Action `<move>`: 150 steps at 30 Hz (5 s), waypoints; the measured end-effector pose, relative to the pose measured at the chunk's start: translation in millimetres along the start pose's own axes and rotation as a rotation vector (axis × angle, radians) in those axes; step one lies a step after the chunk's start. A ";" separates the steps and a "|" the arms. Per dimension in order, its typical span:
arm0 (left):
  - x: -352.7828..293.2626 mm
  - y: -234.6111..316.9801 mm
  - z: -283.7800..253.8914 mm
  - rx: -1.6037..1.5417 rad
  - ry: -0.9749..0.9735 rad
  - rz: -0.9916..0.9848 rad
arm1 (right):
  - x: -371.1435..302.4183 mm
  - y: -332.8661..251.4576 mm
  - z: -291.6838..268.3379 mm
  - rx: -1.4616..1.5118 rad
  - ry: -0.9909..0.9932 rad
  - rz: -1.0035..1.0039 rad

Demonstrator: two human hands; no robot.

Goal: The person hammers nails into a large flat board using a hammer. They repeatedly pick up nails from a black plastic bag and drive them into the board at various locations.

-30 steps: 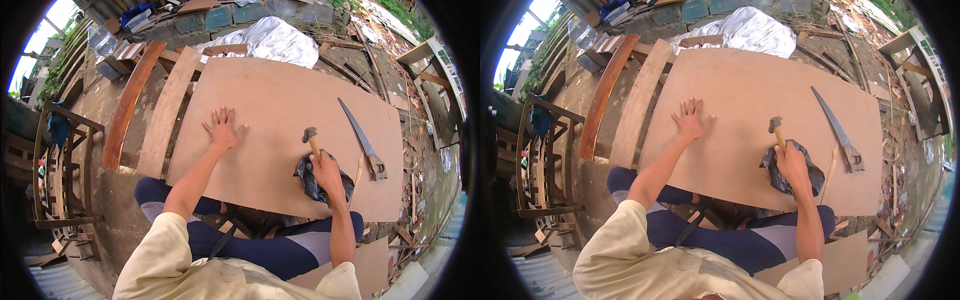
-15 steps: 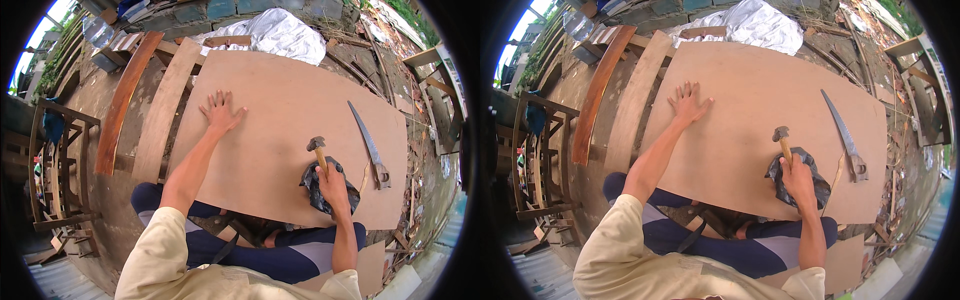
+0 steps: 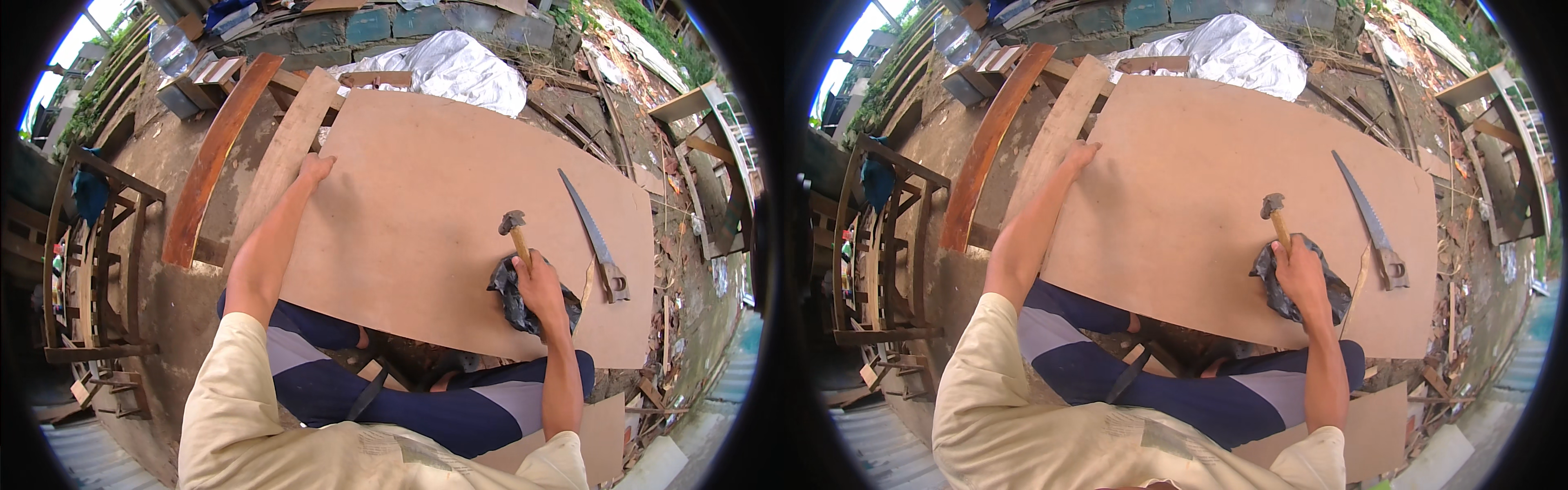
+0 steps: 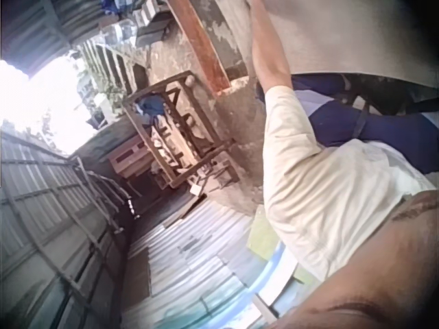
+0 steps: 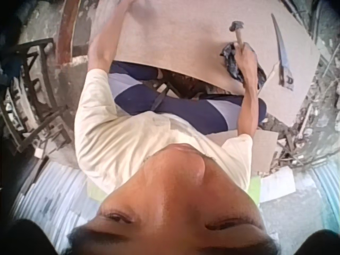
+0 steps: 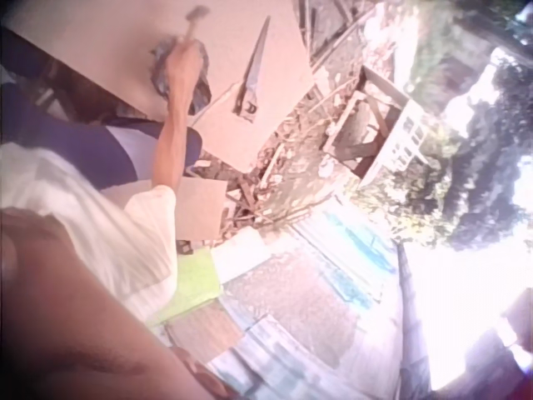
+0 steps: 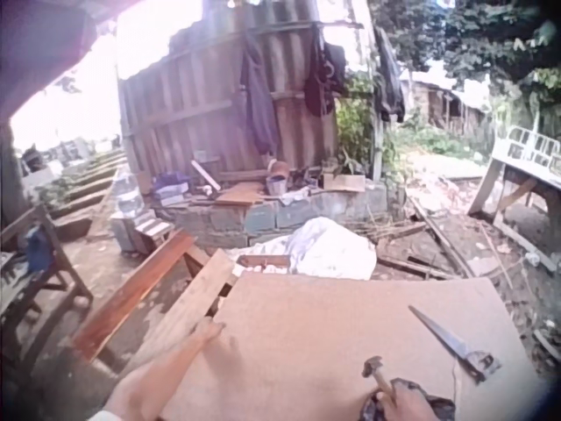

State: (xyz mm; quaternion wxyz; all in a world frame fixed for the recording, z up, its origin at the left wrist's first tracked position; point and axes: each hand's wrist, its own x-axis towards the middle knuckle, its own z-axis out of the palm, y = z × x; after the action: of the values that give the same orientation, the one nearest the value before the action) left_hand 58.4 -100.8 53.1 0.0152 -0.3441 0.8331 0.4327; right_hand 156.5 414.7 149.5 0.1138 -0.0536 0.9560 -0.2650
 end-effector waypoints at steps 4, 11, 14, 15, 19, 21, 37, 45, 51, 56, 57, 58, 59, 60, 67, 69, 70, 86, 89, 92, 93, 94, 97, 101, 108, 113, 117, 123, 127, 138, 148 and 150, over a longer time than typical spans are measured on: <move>11.7 -35.0 -8.7 0.185 0.109 0.070 | 1.0 -5.4 6.5 0.012 -0.033 -0.035; -14.6 -26.1 12.6 0.230 0.159 0.142 | 1.4 -4.0 -2.3 -0.007 -0.023 -0.026; -72.4 -22.9 62.6 0.533 0.167 0.450 | 3.9 -0.8 -6.9 -0.030 -0.001 -0.035; -94.1 -19.2 80.5 0.585 0.111 0.533 | 6.0 3.5 -5.3 -0.024 0.017 -0.038; -184.8 -8.2 152.5 0.727 0.061 0.751 | 6.3 12.4 -11.5 -0.010 0.061 -0.017; -218.1 -1.4 180.4 0.760 0.045 0.839 | 3.3 15.3 -26.3 -0.001 0.108 0.007; -272.7 12.4 216.2 0.804 -0.093 0.922 | -76.9 132.0 -96.0 0.062 0.274 0.403; -266.7 13.5 214.2 0.809 -0.118 0.929 | -91.9 110.4 -26.3 0.032 0.266 0.411; -265.9 13.0 212.6 0.786 -0.109 0.933 | -65.7 94.7 31.4 0.153 0.209 0.249; -268.4 20.5 214.7 0.775 -0.052 0.963 | -28.0 85.9 43.2 -0.058 0.053 0.207; -267.2 16.9 215.4 0.777 -0.047 0.974 | -22.5 78.5 39.8 -0.081 0.022 0.220; -264.3 17.5 218.4 0.771 -0.036 0.992 | -12.1 75.5 35.7 -0.111 0.001 0.231; -261.3 17.8 220.6 0.765 -0.025 1.011 | -4.9 71.0 36.2 -0.134 0.013 0.235; -259.0 15.9 220.7 0.747 -0.046 1.025 | -1.8 65.6 40.5 -0.157 0.025 0.239; -253.0 23.5 222.9 0.580 -0.181 1.154 | 12.5 43.9 56.2 -0.138 0.014 0.127; -260.4 33.1 230.8 0.525 -0.270 1.181 | 11.7 51.8 54.0 -0.080 -0.003 0.090; -266.1 36.5 235.6 0.505 -0.312 1.193 | 10.6 55.9 51.3 -0.057 -0.011 0.066; -331.7 58.0 286.4 0.392 -0.493 1.442 | -12.3 120.1 -32.7 -0.391 -0.112 0.106; -335.8 38.9 272.3 0.453 -0.400 1.393 | -11.3 113.3 -36.4 -0.387 -0.209 0.165; -343.8 21.1 249.2 0.509 -0.353 1.464 | -10.6 110.8 -32.2 -0.349 -0.242 0.198; -346.6 16.9 240.9 0.514 -0.343 1.504 | -11.4 109.7 -31.6 -0.333 -0.247 0.204; -349.7 11.7 236.2 0.519 -0.419 1.549 | -12.3 108.9 -31.9 -0.324 -0.257 0.214; -362.1 1.3 229.8 0.512 -0.705 1.716 | -19.4 111.7 -33.1 -0.321 -0.216 0.207; -407.5 -43.3 262.9 0.670 -1.173 1.775 | -25.9 100.1 -39.1 -0.289 -0.156 0.193; -402.5 -135.9 323.0 0.754 -1.603 0.817 | -29.8 126.5 -7.2 -0.119 0.070 0.027; -424.3 -111.2 307.6 1.186 -2.169 0.279 | -41.6 140.1 -11.2 -0.072 0.078 -0.004; -440.6 -110.9 250.8 1.020 -1.920 0.467 | -63.8 145.6 -7.7 0.008 0.104 0.038; -441.4 -116.0 239.6 1.053 -1.725 0.363 | -81.1 150.8 -10.7 0.023 0.085 0.097; -424.7 -112.4 231.5 1.066 -1.819 0.467 | -79.7 163.1 -12.1 0.081 0.056 0.094; -376.5 -9.5 222.4 0.840 -1.523 0.499 | -67.9 170.4 -9.6 0.178 0.095 0.190; -419.8 24.5 213.4 0.846 -1.457 0.649 | -61.1 170.2 -30.7 0.393 0.019 0.329; -427.1 25.4 194.5 0.813 -1.429 0.688 | -69.5 167.4 -25.4 0.428 0.035 0.336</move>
State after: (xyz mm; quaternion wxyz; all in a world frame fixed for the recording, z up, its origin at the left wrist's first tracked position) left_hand 316.2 290.6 87.5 0.5213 0.3092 0.7711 0.1953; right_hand 210.5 581.4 96.9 0.1486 0.1354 0.8754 -0.4396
